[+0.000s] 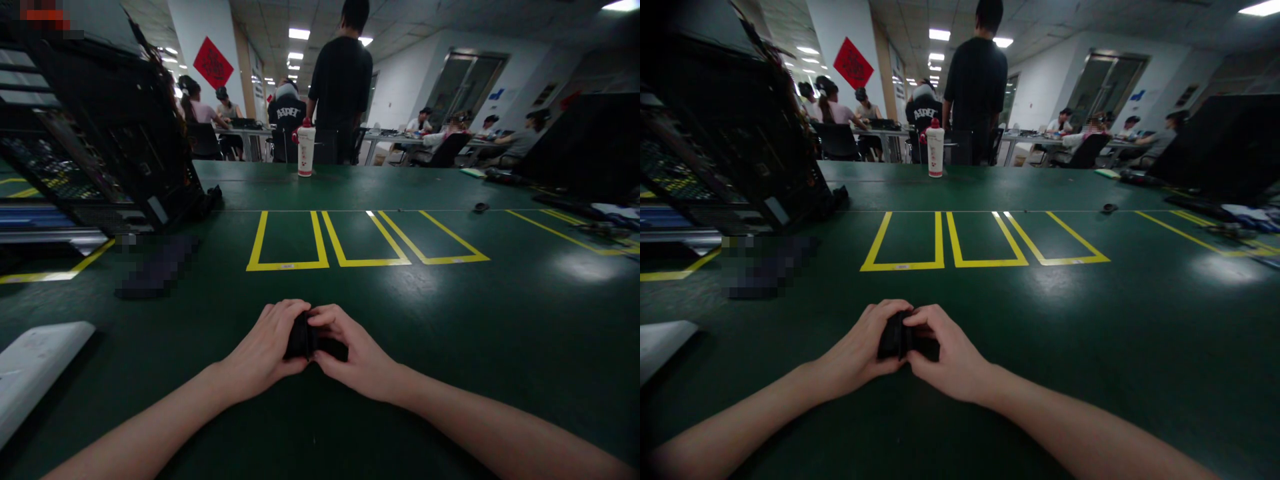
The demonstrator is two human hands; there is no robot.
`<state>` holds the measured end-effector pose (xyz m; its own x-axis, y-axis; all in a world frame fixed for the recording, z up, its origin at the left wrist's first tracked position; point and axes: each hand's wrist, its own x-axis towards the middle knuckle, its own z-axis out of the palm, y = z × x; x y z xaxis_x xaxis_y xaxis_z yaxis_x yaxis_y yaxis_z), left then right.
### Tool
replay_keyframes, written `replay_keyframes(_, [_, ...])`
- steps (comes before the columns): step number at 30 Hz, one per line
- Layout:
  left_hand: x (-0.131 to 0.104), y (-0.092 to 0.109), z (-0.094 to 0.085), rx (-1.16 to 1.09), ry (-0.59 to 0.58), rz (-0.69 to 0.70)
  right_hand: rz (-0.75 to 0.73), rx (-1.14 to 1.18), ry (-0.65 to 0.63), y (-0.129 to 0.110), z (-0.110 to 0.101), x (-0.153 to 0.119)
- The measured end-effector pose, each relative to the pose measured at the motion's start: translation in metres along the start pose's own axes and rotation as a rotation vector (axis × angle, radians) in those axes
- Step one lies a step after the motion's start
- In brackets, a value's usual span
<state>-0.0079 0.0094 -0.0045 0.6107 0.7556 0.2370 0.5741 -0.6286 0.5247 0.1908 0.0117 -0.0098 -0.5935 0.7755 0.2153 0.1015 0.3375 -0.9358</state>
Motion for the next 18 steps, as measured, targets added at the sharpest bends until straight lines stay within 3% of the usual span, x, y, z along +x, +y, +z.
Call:
replay_keyframes(13, [0.0002, 0.0016, 0.0012, 0.01, 0.008, -0.03, 0.065, 0.002, 0.029, -0.0014, 0.0015, -0.0006])
replay_keyframes(18, [0.0019, 0.002, 0.0006, 0.021, 0.016, 0.0, 0.165, 0.012, 0.217, 0.0009, -0.0029, -0.0005])
